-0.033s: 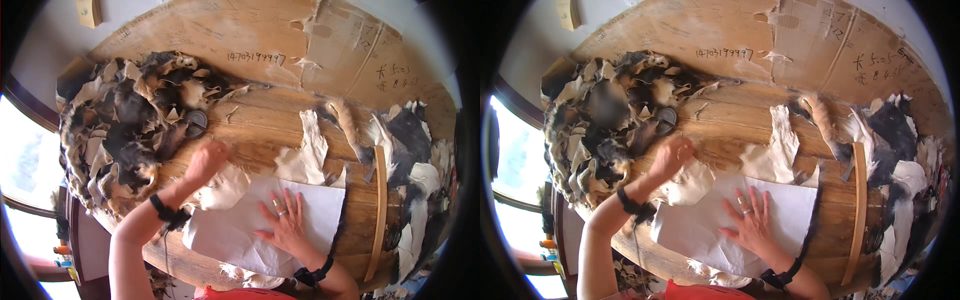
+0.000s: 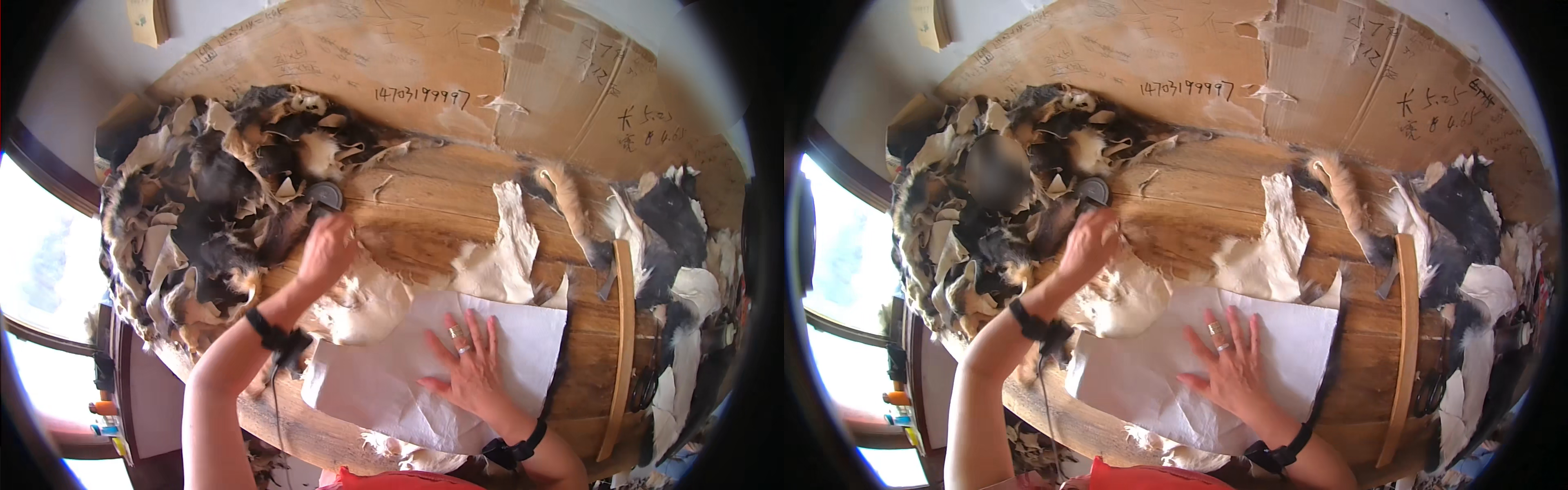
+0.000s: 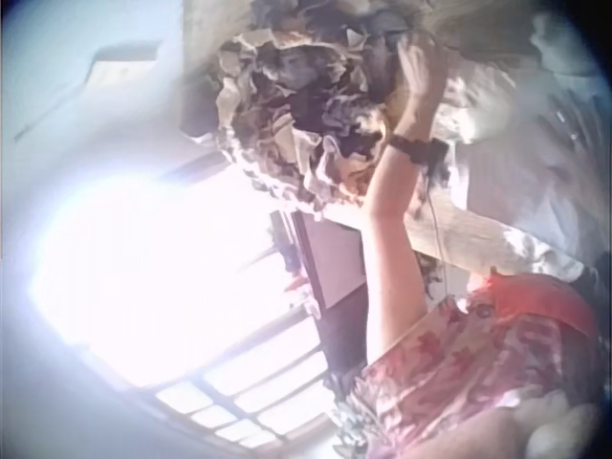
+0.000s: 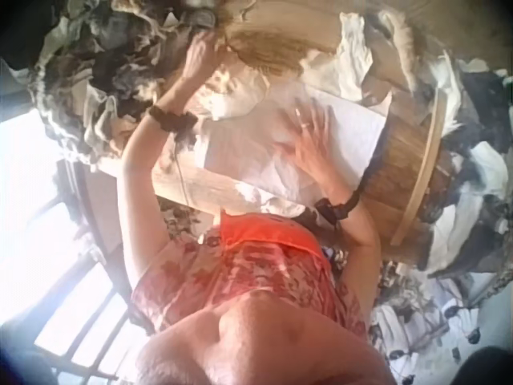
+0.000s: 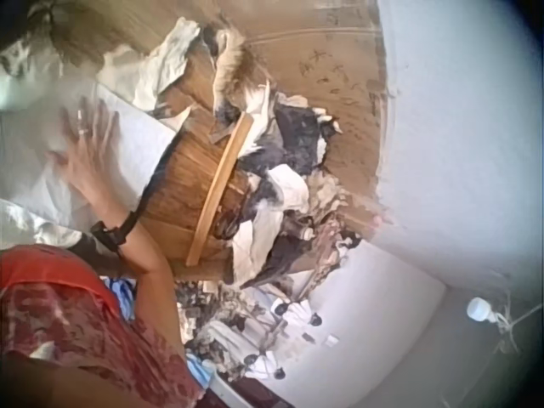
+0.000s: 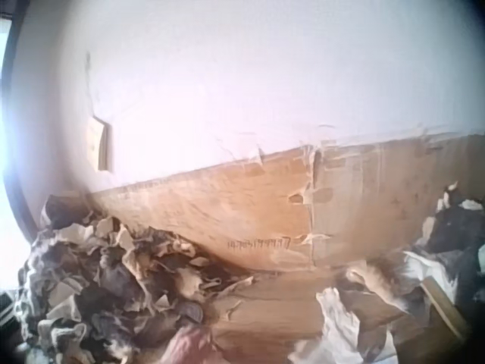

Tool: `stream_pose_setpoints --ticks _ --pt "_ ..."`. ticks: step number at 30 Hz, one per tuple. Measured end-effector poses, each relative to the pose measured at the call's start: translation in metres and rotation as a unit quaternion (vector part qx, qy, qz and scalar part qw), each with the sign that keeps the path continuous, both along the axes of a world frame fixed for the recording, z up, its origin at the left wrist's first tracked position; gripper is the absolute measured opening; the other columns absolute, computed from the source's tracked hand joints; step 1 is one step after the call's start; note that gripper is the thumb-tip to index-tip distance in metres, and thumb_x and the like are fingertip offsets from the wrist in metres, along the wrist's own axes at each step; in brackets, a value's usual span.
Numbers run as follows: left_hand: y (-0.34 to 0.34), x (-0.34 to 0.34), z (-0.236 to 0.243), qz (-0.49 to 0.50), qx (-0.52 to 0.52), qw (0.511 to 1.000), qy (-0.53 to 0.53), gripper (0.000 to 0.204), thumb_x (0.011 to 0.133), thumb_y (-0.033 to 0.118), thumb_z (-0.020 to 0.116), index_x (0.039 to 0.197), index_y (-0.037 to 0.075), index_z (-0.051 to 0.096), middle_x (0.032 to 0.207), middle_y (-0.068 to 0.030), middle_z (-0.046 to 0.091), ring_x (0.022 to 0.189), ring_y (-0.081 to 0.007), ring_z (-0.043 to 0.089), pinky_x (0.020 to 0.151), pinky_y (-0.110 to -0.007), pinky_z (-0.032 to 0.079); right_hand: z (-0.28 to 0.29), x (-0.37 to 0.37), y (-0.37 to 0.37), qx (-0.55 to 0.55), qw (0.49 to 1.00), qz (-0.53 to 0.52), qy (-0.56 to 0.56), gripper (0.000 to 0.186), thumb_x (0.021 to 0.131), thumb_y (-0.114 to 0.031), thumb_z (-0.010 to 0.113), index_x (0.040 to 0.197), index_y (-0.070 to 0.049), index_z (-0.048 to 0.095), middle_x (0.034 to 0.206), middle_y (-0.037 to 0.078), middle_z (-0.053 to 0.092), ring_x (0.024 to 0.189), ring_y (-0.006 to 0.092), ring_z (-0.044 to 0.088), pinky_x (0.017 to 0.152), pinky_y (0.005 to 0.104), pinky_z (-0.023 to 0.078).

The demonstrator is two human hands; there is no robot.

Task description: The recorder prepares small fur hides by trimming, marking, and sewing them together at a workshop table.

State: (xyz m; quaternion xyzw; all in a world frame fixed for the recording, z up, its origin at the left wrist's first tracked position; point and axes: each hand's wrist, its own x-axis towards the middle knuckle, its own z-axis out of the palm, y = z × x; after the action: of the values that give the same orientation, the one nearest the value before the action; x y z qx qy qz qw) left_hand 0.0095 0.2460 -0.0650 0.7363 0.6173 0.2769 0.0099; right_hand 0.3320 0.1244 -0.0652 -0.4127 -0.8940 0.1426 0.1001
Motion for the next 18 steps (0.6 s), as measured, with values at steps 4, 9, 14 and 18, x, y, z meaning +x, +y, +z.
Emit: stream_pose_setpoints --ticks 4,9,14,18 --pt "0.039 -0.045 -0.016 0.125 -0.006 0.980 0.157 0.059 0.085 0.035 0.073 0.127 -0.001 0.053 0.124 -0.0199 0.055 0.116 -0.0386 0.052 0.098 -0.048 0.043 -0.001 0.007 0.000 0.011 1.000 0.000 0.003 0.075 0.085 -0.064 0.064 0.145 -0.021 0.051 0.160 0.015 0.029 0.150 0.0427 0.018 0.119 0.0680 0.013" --pt "0.061 -0.060 -0.007 0.162 -0.079 0.954 0.239 0.085 0.076 0.058 0.073 0.139 0.005 0.050 0.122 -0.0208 0.058 0.119 -0.0392 0.051 0.101 -0.051 0.038 -0.002 0.005 0.000 0.014 1.000 0.004 0.003 0.079 0.085 -0.063 0.064 0.148 -0.018 0.047 0.161 0.016 0.026 0.150 0.0434 0.018 0.118 0.0685 0.015" --pt "0.049 -0.044 0.027 0.088 -0.202 0.950 0.220 0.086 0.073 0.055 0.075 0.141 0.008 0.052 0.129 -0.0198 0.059 0.122 -0.0337 0.055 0.106 -0.048 0.034 -0.010 0.005 -0.003 0.028 0.999 0.010 0.038 0.081 0.090 -0.065 0.057 0.152 -0.017 0.039 0.160 0.017 0.029 0.150 0.0435 0.019 0.120 0.0673 0.013" --pt "0.031 -0.038 0.025 -0.078 -0.049 0.967 0.239 0.083 0.069 0.043 0.083 0.140 0.011 0.054 0.122 -0.0159 0.062 0.119 -0.0322 0.057 0.104 -0.046 0.036 -0.013 0.006 -0.008 0.028 0.999 -0.002 0.047 0.084 0.085 -0.059 0.066 0.152 -0.019 0.037 0.160 0.016 0.028 0.151 0.0404 0.019 0.121 0.0644 0.014"
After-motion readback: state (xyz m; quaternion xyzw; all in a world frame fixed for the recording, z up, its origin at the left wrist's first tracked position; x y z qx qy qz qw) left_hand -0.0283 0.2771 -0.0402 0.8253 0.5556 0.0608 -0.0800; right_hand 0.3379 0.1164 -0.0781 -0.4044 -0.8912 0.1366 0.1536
